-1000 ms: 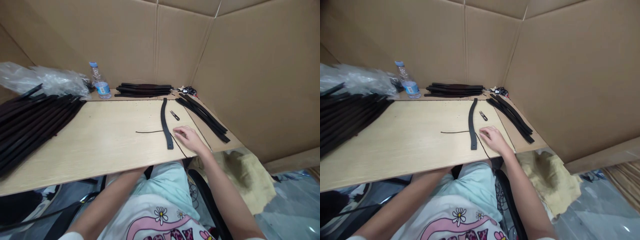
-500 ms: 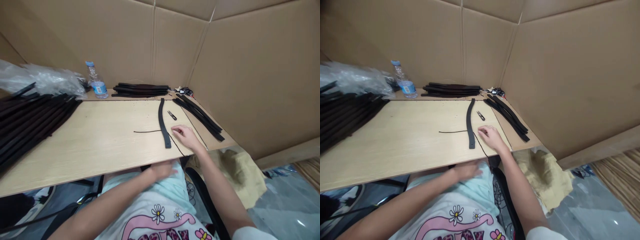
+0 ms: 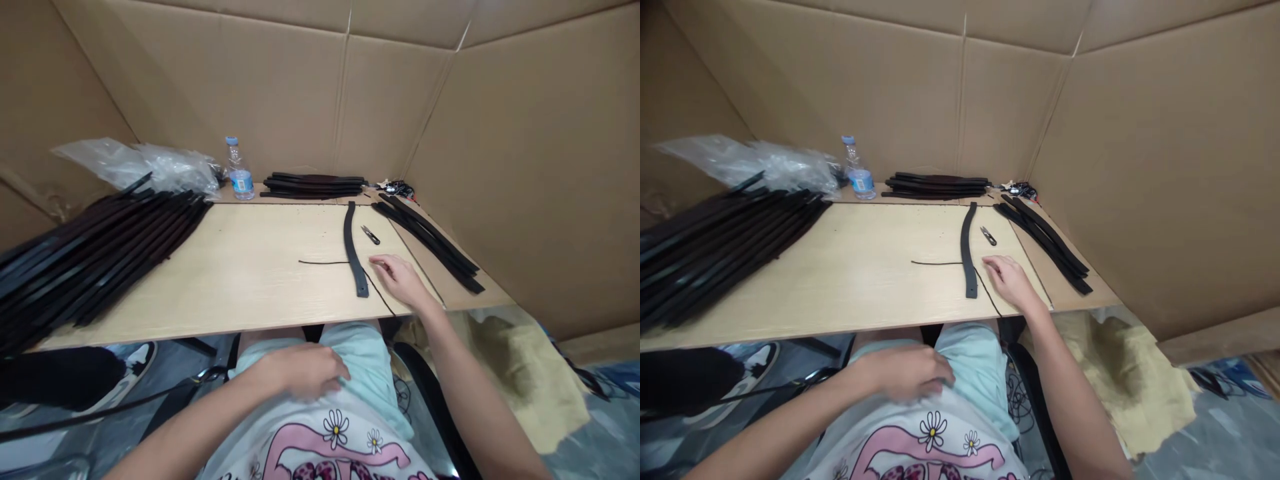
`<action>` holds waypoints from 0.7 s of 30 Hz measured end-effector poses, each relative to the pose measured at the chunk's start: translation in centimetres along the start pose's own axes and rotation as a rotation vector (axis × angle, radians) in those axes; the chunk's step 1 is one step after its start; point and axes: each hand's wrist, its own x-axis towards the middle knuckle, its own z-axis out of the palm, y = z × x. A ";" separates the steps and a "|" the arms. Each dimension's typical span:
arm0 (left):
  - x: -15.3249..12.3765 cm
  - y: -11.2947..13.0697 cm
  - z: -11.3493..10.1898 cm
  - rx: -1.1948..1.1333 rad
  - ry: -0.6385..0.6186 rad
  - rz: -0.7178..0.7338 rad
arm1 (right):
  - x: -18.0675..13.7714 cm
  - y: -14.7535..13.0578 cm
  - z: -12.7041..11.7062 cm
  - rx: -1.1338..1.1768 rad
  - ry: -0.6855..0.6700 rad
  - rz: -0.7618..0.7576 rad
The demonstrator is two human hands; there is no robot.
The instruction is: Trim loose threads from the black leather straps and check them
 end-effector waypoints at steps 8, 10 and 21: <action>-4.9 3.5 -5.5 -0.516 0.423 -0.043 | 0.0 -1.1 0.3 -0.055 -0.053 -0.115; -4.8 3.9 -1.9 -0.501 0.204 0.048 | 0.0 -1.1 0.3 -0.074 -0.043 -0.104; -9.3 -0.3 3.7 0.158 0.138 -0.550 | -0.1 -0.7 0.7 -0.120 -0.027 -0.063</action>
